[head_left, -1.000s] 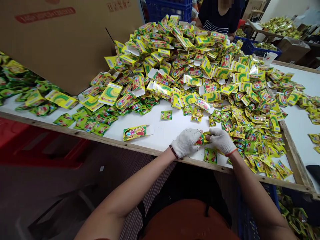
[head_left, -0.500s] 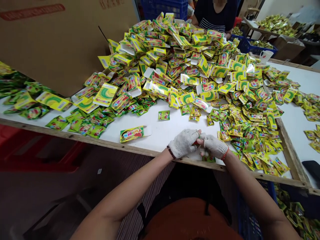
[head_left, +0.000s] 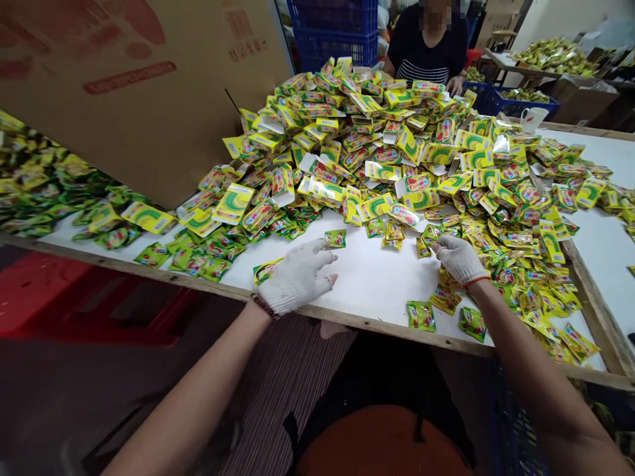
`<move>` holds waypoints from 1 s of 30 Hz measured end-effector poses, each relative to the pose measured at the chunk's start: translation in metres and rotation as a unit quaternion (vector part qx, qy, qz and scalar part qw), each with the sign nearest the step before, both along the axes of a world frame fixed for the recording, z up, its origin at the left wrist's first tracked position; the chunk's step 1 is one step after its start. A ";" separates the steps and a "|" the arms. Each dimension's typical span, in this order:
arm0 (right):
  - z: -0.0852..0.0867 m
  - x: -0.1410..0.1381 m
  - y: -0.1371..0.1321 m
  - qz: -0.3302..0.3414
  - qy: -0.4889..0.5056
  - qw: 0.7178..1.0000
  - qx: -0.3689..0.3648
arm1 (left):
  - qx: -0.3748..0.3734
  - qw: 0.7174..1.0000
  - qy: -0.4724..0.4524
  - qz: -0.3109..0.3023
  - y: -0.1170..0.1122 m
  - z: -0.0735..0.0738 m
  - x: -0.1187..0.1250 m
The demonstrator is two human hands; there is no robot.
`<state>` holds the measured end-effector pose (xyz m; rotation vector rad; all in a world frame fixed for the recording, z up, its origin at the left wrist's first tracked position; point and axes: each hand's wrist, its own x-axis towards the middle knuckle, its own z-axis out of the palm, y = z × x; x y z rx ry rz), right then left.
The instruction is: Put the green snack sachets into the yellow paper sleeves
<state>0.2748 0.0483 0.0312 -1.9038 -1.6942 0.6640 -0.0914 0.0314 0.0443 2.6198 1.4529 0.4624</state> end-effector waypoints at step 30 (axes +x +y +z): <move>-0.017 -0.037 0.001 0.021 0.302 0.953 -0.001 | -0.368 0.760 -0.531 0.070 0.048 -0.040 0.165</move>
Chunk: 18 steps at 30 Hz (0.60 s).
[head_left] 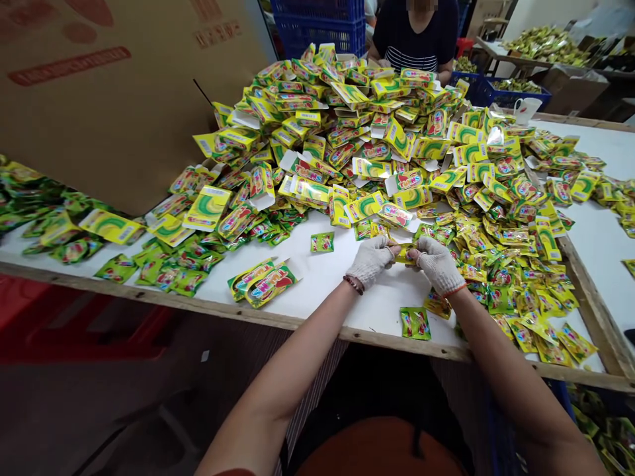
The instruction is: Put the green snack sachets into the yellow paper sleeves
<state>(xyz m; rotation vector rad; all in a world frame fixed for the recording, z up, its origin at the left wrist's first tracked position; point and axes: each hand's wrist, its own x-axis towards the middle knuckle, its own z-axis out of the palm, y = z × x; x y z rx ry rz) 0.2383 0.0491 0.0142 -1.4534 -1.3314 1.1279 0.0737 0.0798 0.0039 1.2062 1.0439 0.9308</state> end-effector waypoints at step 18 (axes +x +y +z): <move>0.003 -0.015 -0.007 0.099 -0.045 0.993 -0.055 | 0.055 0.776 0.627 0.048 0.036 0.021 -0.118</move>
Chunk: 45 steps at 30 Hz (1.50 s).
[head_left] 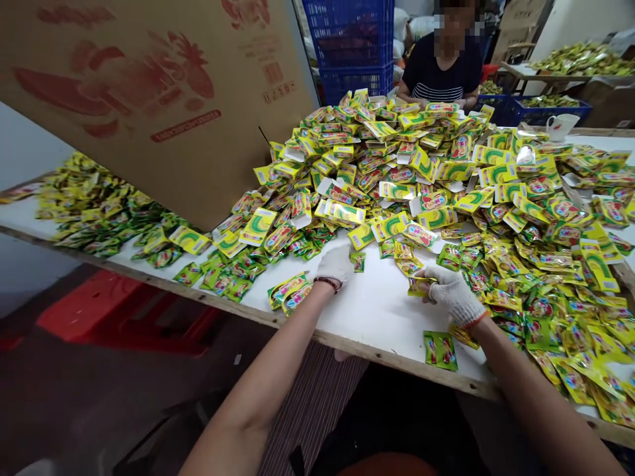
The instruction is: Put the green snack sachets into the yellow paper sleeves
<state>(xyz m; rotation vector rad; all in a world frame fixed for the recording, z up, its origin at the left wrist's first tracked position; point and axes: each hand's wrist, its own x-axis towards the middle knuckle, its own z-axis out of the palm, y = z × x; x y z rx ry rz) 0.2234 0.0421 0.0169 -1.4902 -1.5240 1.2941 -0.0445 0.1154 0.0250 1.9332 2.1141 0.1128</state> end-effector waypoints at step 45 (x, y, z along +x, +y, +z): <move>-0.010 -0.007 0.003 -0.015 -0.082 0.986 0.145 | -0.040 0.700 -0.713 0.011 -0.069 -0.032 0.093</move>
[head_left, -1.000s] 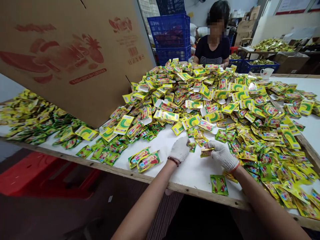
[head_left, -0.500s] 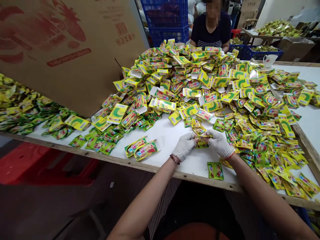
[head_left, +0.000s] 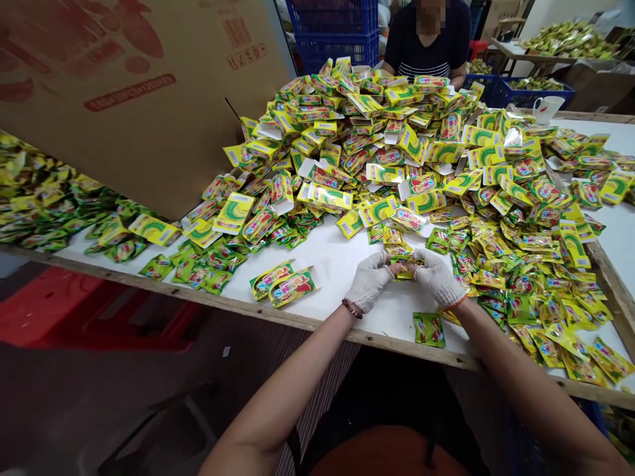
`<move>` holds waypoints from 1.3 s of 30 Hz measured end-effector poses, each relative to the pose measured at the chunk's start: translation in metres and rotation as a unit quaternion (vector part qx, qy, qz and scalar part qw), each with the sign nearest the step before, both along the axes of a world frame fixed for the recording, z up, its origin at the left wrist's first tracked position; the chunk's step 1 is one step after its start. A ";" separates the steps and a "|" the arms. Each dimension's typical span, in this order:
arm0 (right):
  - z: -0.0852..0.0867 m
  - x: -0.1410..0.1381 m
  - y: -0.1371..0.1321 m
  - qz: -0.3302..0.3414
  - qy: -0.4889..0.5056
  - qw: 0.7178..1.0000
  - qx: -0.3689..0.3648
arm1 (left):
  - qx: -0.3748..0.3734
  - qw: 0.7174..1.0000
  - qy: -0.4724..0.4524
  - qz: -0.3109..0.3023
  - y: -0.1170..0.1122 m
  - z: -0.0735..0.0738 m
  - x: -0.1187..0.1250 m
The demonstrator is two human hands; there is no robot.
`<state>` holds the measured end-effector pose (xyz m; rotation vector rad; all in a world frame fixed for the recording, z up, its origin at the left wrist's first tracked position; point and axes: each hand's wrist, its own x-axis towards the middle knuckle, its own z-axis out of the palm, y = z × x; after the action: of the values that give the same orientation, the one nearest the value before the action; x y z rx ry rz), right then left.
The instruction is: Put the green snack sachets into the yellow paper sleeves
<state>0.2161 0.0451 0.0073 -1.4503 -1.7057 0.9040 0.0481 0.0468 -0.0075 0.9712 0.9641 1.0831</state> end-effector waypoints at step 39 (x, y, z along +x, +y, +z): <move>0.012 0.024 -0.007 -0.001 -0.052 0.999 0.007 | 0.332 0.695 0.624 -0.135 0.010 0.011 0.007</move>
<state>0.2405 0.0383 0.0195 -1.5131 -1.7820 0.8256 0.0550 0.0566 0.0033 2.5443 1.4124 0.3477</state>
